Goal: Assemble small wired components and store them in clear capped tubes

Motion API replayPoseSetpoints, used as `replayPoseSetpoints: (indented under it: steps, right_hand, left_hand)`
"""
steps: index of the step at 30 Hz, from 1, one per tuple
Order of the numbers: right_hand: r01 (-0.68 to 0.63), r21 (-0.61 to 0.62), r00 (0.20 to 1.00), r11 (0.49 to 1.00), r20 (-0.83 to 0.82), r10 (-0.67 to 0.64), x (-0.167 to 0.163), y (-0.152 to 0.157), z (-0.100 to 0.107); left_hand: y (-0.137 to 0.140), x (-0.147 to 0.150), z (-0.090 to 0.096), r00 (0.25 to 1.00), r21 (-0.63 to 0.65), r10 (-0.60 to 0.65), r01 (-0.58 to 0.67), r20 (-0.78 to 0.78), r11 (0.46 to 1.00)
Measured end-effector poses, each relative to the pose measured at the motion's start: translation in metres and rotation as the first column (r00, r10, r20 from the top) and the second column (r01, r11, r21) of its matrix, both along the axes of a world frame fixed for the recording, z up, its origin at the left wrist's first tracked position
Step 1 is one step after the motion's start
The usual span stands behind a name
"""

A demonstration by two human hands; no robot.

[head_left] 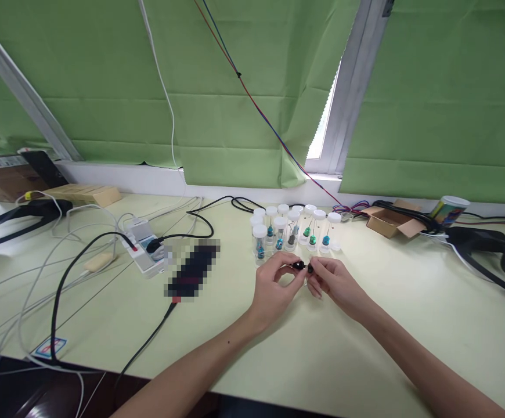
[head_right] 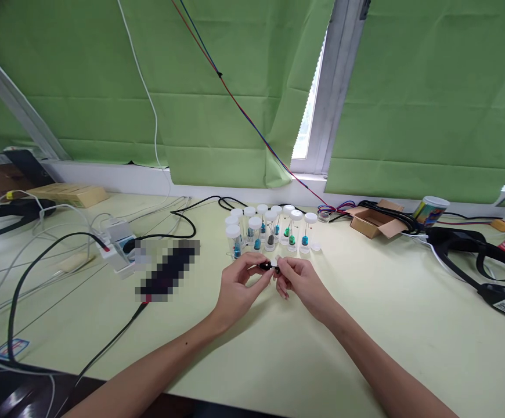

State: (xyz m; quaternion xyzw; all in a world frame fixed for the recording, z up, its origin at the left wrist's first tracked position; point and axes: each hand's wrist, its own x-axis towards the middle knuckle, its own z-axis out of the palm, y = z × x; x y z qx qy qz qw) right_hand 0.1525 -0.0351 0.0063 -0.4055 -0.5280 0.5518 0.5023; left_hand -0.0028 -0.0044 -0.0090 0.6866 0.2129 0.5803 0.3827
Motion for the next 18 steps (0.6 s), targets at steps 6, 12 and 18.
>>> replayPoseSetpoints:
  steps: [6, 12, 18]
  right_hand:
    - [0.003, -0.015, 1.000, 1.000, -0.005, -0.003, -0.0002, 0.0024, -0.0047]
    - [0.000, 0.008, 1.000, 1.000, -0.023, 0.000, 0.0011, 0.0009, -0.0010]
    - [0.017, 0.061, 0.998, 0.998, -0.053, -0.014, 0.0032, -0.0014, 0.0006]
  left_hand:
    - [-0.0007, 0.0009, -0.0012, 1.000, 0.031, -0.005, 0.004, 0.024, 1.000]
    - [-0.0014, 0.0001, 0.0026, 0.999, 0.022, 0.031, -0.032, 0.020, 0.999]
    - [-0.0003, -0.0002, 0.0017, 0.998, -0.023, 0.053, -0.052, 0.034, 0.998]
